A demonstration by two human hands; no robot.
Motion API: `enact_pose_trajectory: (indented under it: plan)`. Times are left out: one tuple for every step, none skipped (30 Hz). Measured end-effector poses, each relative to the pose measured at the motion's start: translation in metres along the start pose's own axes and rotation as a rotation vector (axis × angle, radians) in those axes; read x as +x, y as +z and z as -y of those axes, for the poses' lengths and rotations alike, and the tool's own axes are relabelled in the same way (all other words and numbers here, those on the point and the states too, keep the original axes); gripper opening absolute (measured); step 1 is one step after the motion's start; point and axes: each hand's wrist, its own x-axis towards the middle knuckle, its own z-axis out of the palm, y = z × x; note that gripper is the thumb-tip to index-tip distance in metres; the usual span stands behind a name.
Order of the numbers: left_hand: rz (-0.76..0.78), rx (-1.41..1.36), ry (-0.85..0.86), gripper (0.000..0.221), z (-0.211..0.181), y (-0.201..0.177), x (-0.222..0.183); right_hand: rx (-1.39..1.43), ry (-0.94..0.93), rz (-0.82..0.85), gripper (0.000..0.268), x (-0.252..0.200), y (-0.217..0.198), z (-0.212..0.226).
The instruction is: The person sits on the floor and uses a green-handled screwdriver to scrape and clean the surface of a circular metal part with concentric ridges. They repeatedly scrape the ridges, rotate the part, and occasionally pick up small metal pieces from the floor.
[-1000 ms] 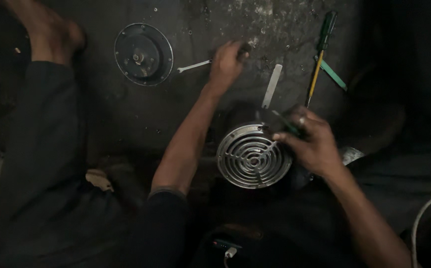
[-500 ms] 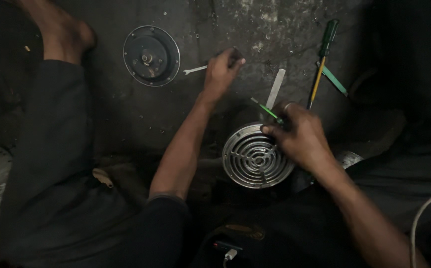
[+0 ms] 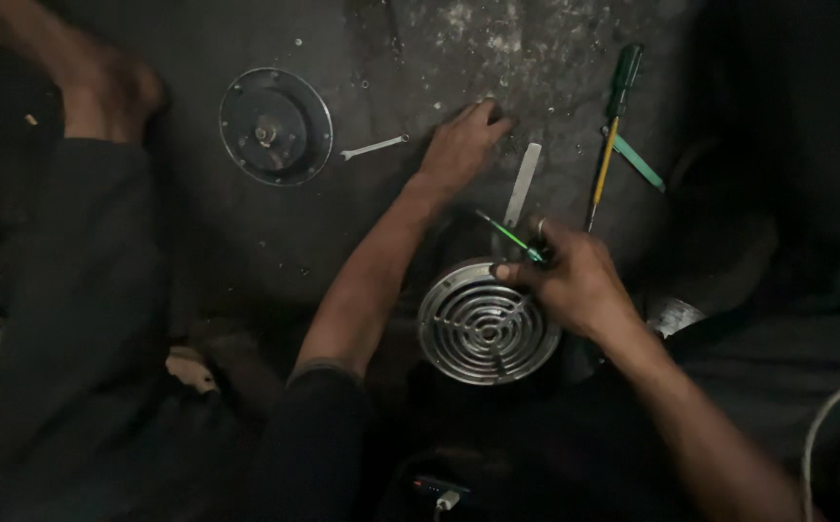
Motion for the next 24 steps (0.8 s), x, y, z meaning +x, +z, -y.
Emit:
enact_pose_trajectory:
  plan:
    - [-0.01, 0.042, 0.036, 0.036, 0.003, 0.003, 0.004, 0.017, -0.013, 0.008, 0.045, 0.001, 0.0, 0.0]
    - [-0.02, 0.084, 0.072, 0.031, 0.005, 0.007, 0.009, 0.034, -0.026, 0.017, 0.044, 0.002, -0.001, 0.0]
    - [-0.025, 0.124, 0.107, 0.026, 0.008, 0.01, 0.012, 0.036, -0.023, 0.007, 0.045, 0.002, 0.0, 0.0]
    - [0.015, 0.132, 0.105, 0.024, 0.01, 0.014, 0.014, 0.038, -0.021, -0.003, 0.046, 0.001, 0.0, 0.0]
    - [0.053, 0.142, 0.102, 0.021, 0.014, 0.016, 0.017, 0.04, -0.021, -0.014, 0.047, 0.002, -0.001, 0.0]
    - [0.092, 0.152, 0.1, 0.019, 0.015, 0.018, 0.018, 0.061, -0.047, -0.006, 0.046, 0.002, -0.002, 0.0]
    - [0.076, 0.168, 0.153, 0.019, 0.017, 0.018, 0.022, 0.082, -0.078, 0.0, 0.045, 0.002, -0.003, 0.001]
    - [0.061, 0.183, 0.207, 0.019, 0.018, 0.018, 0.024, 0.103, -0.108, 0.005, 0.044, 0.002, -0.003, 0.001]
    - [0.044, 0.198, 0.261, 0.019, 0.019, 0.017, 0.028, 0.104, -0.085, 0.011, 0.043, 0.003, -0.005, 0.001]
    - [0.057, 0.202, 0.252, 0.021, 0.019, 0.016, 0.029, 0.104, -0.062, 0.018, 0.042, 0.005, -0.005, 0.002]
    - [0.067, 0.205, 0.245, 0.024, 0.016, 0.015, 0.028, 0.103, -0.039, 0.024, 0.041, 0.004, -0.005, 0.001]
    - [0.078, 0.208, 0.237, 0.026, 0.014, 0.013, 0.026, 0.093, -0.045, 0.028, 0.042, 0.002, -0.005, 0.001]
    - [0.102, 0.208, 0.245, 0.026, 0.012, 0.011, 0.026, 0.082, -0.053, 0.031, 0.042, 0.002, -0.006, 0.001]
    - [0.127, 0.208, 0.252, 0.027, 0.011, 0.008, 0.025, 0.07, -0.06, 0.035, 0.042, 0.002, -0.006, 0.0]
    - [0.149, 0.21, 0.258, 0.027, 0.01, 0.006, 0.025, 0.058, -0.055, 0.037, 0.043, 0.002, -0.006, 0.0]
    - [0.147, 0.2, 0.249, 0.029, 0.009, 0.003, 0.024, 0.045, -0.049, 0.038, 0.043, 0.002, -0.006, -0.001]
    - [0.144, 0.19, 0.241, 0.031, 0.007, 0.001, 0.024, 0.032, -0.044, 0.039, 0.043, 0.003, -0.006, -0.001]
    - [0.141, 0.18, 0.232, 0.032, 0.006, -0.001, 0.025, 0.044, -0.051, 0.035, 0.045, 0.003, -0.007, 0.0]
    - [0.081, 0.115, 0.174, 0.031, 0.004, -0.002, 0.023, 0.058, -0.055, 0.034, 0.046, 0.003, -0.006, 0.0]
    - [0.022, 0.05, 0.117, 0.031, 0.003, -0.003, 0.02, 0.071, -0.059, 0.034, 0.048, 0.002, -0.006, -0.001]
    - [-0.039, -0.013, 0.06, 0.03, 0.002, -0.004, 0.017, 0.073, -0.037, 0.045, 0.048, 0.002, -0.006, -0.001]
    - [-0.055, -0.087, 0.026, 0.033, 0.003, -0.005, 0.014, 0.076, -0.015, 0.056, 0.048, 0.002, -0.005, -0.002]
    - [-0.07, -0.161, -0.008, 0.035, 0.004, -0.007, 0.012, 0.079, 0.009, 0.066, 0.049, 0.001, -0.006, -0.003]
    - [-0.085, -0.235, -0.041, 0.038, 0.006, -0.008, 0.01, 0.067, -0.007, 0.063, 0.049, 0.001, -0.006, -0.004]
